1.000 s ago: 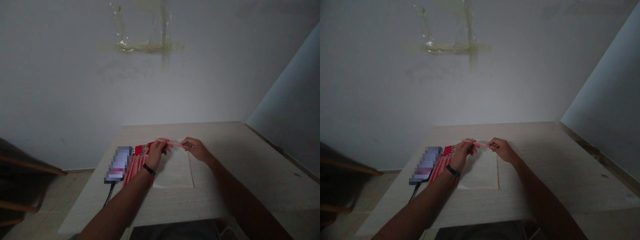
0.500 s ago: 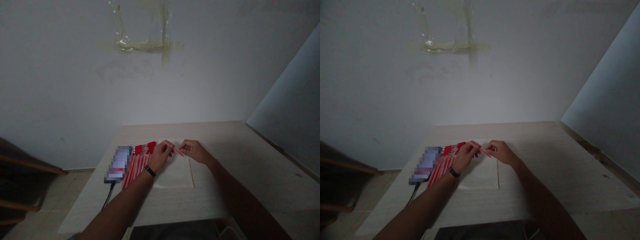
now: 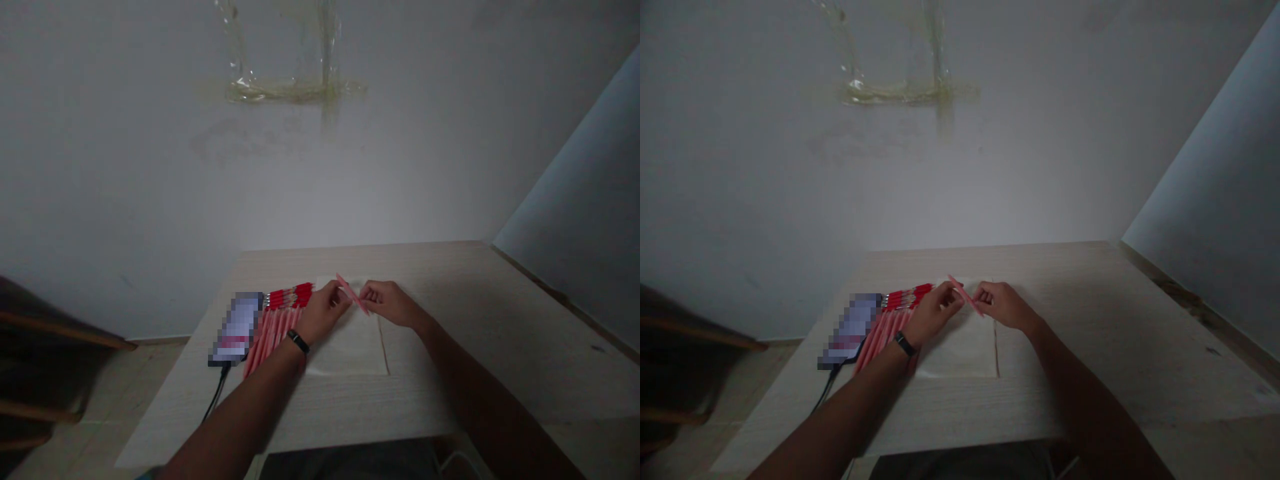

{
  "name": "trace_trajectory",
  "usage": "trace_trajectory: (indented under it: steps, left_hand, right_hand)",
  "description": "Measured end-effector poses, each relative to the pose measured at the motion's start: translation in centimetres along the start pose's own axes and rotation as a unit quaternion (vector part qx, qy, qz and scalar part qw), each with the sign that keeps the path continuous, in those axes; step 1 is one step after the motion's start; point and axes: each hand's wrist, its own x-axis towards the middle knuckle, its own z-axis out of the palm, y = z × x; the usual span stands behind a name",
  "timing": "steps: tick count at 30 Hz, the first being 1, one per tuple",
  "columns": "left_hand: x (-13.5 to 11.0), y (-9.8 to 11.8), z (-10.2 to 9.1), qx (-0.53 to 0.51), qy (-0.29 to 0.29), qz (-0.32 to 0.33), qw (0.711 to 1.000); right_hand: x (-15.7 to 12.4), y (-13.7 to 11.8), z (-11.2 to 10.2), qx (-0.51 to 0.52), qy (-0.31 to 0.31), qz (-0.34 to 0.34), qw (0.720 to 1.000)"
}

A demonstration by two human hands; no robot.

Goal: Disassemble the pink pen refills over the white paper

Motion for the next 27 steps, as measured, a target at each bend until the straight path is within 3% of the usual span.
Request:
trace_trajectory:
  steps: [4, 8, 13, 19, 27]
  left_hand:
    - [-0.4, -0.8, -0.2, 0.175, -0.039, 0.043, 0.983]
    - [-0.8, -1.6, 0.0, 0.246, -0.103, 0.042, 0.963]
    - [-0.9, -2.1, 0.3, 0.297, -0.154, 0.031, 0.942]
    - [-0.9, -2.6, 0.3, 0.305, -0.164, 0.033, 0.938]
    - [-0.8, -2.8, 0.5, 0.310, -0.162, 0.034, 0.936]
  right_hand:
    - [0.0, 1.3, -1.4, -0.069, 0.039, 0.051, 0.995]
    - [-0.2, 2.3, -3.1, -0.178, 0.059, 0.121, 0.975]
    - [-0.4, 2.6, -4.1, -0.272, 0.038, 0.200, 0.940]
    - [-0.4, 3.5, -3.8, -0.251, -0.009, 0.277, 0.927]
    - [-0.4, 3.6, -3.4, -0.230, -0.059, 0.293, 0.926]
